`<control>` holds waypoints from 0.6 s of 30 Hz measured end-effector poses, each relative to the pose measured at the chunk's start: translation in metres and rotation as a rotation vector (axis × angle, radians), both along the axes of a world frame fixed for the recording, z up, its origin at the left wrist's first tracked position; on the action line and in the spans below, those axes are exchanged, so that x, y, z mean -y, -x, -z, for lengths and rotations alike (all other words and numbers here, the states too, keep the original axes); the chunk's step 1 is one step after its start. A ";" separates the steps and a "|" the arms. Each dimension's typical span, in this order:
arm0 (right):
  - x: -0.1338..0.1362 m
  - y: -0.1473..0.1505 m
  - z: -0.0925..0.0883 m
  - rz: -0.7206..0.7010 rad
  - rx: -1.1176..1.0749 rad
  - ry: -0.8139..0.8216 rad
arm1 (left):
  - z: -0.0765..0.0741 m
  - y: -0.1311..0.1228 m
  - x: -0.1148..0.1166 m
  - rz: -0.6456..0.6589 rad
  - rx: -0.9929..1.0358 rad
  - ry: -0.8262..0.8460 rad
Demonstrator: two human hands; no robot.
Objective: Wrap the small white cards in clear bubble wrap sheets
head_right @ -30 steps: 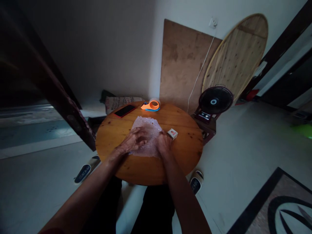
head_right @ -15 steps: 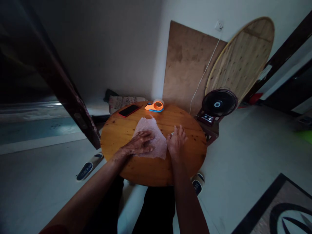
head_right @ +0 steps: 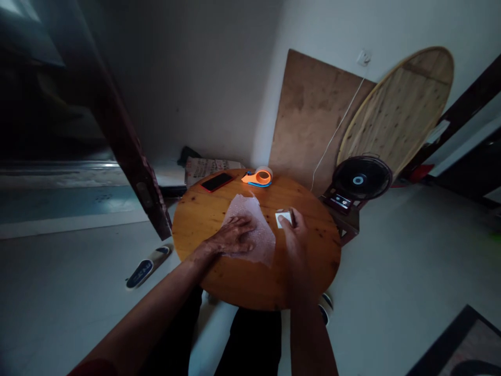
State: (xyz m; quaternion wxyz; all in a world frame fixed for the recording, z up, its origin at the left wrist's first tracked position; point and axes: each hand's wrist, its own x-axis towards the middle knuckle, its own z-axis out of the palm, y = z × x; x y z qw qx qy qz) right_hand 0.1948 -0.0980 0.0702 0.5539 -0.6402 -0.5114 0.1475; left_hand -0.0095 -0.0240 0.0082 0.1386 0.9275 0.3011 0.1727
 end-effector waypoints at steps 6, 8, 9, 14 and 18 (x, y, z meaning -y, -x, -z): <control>0.013 0.047 -0.022 -0.654 -0.040 0.228 | 0.001 -0.004 -0.001 0.008 0.073 0.006; 0.002 0.048 -0.014 -0.738 -0.023 0.292 | 0.004 -0.005 -0.002 0.011 0.079 0.018; -0.004 0.044 -0.009 -0.775 -0.043 0.316 | 0.005 -0.005 -0.002 0.008 0.079 0.021; -0.032 0.015 0.014 -0.686 -0.051 0.348 | 0.006 -0.004 -0.003 -0.033 0.063 0.033; -0.045 0.004 0.034 -0.506 -0.095 0.303 | 0.001 -0.003 -0.001 -0.030 0.063 0.028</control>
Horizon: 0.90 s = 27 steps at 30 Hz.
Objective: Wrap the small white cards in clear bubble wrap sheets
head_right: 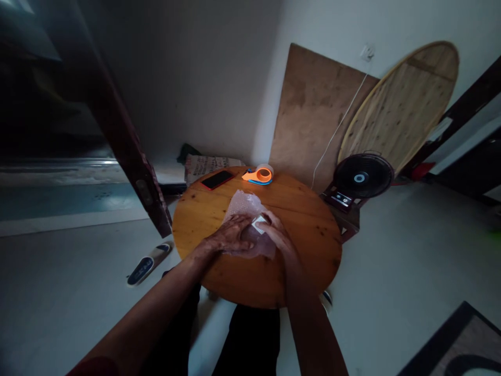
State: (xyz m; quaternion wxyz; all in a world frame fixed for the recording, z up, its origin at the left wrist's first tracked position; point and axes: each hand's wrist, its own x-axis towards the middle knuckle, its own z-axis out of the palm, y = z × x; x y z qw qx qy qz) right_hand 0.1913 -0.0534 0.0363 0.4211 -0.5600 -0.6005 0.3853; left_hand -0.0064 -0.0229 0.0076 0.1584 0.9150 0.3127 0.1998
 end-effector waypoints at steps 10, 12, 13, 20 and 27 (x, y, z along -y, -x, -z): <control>-0.016 -0.013 0.043 0.023 0.085 -0.163 | 0.001 0.009 -0.012 -0.278 0.028 0.016; -0.016 -0.016 0.044 0.005 0.109 -0.178 | 0.002 0.010 -0.014 -0.275 0.013 0.027; -0.016 -0.016 0.044 0.001 0.126 -0.186 | 0.002 0.010 -0.014 -0.276 0.007 0.033; -0.013 -0.002 0.039 -0.006 0.097 -0.253 | 0.000 0.009 -0.012 -0.275 0.006 0.053; -0.011 -0.002 0.040 -0.056 0.140 -0.226 | 0.010 0.010 -0.027 -0.353 0.503 0.352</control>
